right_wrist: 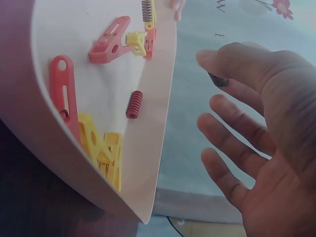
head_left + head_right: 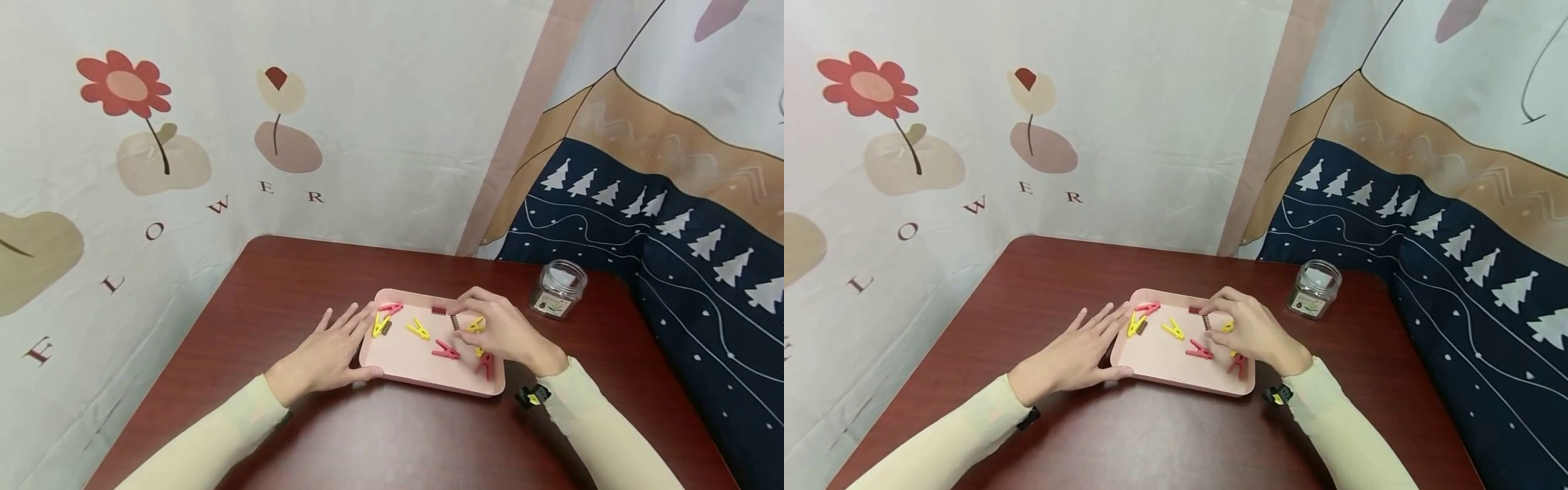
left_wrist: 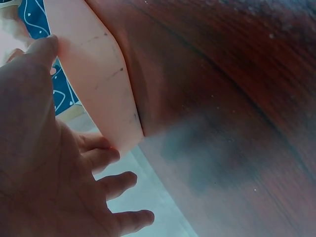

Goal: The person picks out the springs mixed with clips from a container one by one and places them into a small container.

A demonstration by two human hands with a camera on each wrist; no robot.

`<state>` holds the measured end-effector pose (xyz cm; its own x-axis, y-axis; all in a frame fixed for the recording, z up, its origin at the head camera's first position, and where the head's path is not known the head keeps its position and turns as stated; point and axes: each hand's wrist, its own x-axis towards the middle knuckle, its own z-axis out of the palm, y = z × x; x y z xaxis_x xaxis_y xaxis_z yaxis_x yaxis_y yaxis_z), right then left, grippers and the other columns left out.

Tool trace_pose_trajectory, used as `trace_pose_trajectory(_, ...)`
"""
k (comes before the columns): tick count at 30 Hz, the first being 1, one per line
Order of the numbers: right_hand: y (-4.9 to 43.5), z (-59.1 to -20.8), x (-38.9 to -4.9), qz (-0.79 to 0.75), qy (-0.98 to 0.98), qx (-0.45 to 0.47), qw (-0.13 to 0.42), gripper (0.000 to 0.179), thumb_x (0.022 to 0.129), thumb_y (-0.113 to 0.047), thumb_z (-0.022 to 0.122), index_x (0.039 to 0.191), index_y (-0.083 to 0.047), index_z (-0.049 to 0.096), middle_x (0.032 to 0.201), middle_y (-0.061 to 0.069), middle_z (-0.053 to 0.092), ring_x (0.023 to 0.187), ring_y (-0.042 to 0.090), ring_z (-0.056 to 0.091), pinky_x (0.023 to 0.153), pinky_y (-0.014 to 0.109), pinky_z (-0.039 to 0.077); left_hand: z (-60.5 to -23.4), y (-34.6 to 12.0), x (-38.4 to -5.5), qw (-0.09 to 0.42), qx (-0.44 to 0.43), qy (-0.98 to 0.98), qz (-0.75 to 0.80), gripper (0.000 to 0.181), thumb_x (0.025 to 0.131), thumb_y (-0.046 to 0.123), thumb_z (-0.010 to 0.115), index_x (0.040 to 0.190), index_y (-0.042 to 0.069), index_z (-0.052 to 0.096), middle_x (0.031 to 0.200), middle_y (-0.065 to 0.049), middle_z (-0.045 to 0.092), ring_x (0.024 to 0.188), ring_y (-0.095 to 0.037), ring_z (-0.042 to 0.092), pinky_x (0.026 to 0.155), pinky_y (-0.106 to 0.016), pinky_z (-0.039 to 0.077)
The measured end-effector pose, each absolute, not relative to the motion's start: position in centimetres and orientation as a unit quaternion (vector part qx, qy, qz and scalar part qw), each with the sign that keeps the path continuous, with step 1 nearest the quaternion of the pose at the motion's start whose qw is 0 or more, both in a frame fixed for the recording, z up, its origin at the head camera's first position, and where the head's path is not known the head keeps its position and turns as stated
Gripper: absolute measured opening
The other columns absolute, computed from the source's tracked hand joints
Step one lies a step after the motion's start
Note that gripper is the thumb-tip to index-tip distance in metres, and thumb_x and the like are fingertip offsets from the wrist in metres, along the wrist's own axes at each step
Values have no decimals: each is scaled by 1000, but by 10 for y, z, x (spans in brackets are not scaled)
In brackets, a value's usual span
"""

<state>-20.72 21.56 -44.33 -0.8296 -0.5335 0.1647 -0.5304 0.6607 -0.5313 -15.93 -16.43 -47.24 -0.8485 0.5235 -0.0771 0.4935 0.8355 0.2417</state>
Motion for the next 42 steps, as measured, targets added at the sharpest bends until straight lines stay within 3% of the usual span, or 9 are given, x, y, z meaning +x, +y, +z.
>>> trace_pose_trajectory(9,222,-440,-203,-260,922,-286,-31,37,92,-25,101,127,-23,90,133,-1,79,127,26,71,112,62,59,-472,-165,-157,73,262,957,104,117,105,80,68,187,9,24,197,-8,24,182,-44,27,141,-82,23)
trace_pose_trajectory(17,235,-439,-204,-267,924,-268,-59,38,91,-24,103,126,-19,90,133,1,80,127,30,72,115,66,55,-472,-162,-159,74,264,956,102,117,105,80,68,187,10,24,197,-8,23,182,-44,26,142,-81,22)
trace_pose_trajectory(23,244,-438,-207,-268,919,-273,-94,41,89,-19,104,126,-13,89,131,6,81,125,32,74,111,63,60,-470,-163,-160,77,260,957,107,118,105,81,68,187,10,22,197,-7,23,182,-44,25,143,-81,21)
trace_pose_trajectory(30,258,-437,-209,-270,925,-249,-99,42,92,-17,101,130,-13,87,135,8,80,127,34,74,109,64,66,-472,-165,-160,76,258,957,111,117,105,80,69,187,10,24,197,-8,23,182,-44,26,142,-81,21)
trace_pose_trajectory(37,271,-436,-212,-271,931,-219,-109,42,93,-16,100,133,-13,86,137,12,79,131,38,72,112,68,64,-473,-165,-160,72,259,957,110,117,105,81,68,187,10,24,197,-8,23,182,-43,26,142,-81,22)
trace_pose_trajectory(42,279,-435,-213,-273,936,-193,-113,41,96,-19,98,134,-14,85,140,13,78,132,37,71,106,67,66,-473,-165,-159,71,261,957,107,117,105,80,68,187,9,23,197,-9,23,182,-44,26,142,-81,23)
